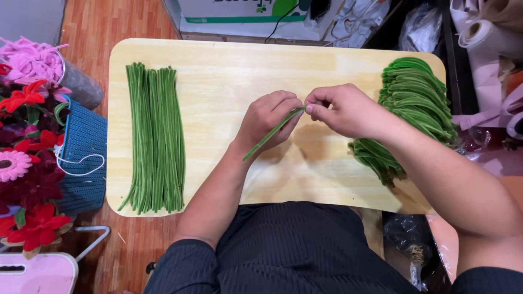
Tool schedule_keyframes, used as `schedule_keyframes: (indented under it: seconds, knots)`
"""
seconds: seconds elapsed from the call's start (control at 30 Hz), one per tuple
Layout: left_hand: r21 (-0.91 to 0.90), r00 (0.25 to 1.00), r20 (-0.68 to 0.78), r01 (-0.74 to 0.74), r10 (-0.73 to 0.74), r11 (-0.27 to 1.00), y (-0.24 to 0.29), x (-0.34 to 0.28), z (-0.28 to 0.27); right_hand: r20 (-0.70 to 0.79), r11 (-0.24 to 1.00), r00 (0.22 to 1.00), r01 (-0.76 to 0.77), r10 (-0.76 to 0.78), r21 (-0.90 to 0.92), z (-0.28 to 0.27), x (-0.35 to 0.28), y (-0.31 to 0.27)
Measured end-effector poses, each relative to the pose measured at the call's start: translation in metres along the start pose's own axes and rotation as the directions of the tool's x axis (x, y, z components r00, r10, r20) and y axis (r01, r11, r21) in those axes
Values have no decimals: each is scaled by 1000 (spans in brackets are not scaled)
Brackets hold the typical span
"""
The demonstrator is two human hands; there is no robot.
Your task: The person sits at a table and repeatedly picks up green pipe cleaners, twists them together, and folds them into leaf shapes. The finished leaves are placed in a pile on the right side of the table.
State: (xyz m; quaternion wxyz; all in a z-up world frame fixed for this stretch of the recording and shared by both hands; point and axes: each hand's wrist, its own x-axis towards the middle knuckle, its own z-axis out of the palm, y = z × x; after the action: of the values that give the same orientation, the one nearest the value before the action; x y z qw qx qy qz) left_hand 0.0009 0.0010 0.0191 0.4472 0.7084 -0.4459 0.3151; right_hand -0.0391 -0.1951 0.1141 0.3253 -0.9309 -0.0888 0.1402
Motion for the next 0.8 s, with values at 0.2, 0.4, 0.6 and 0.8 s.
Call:
schedule_keyframes:
  seconds: [0.2,0.4,0.6,0.8]
  knots:
    - [-304,971,114,235,-210,923,7,-1,-4,-109,948,991,45,-83,-314,8,-2,-7]
    - [-536,852,238,516,-467,668,3,-8,7,-201,502,654,311,-729,-807,20,-6,8]
    - [-775,451,615,499,-647,-388,6,-21,35,-176,355,560,228,-809,-906,15,-10,-7]
    - [-7,909,-414,-48,41,999,13,6,14,-266,951,938,148,-223,-272,-6,-7,-12]
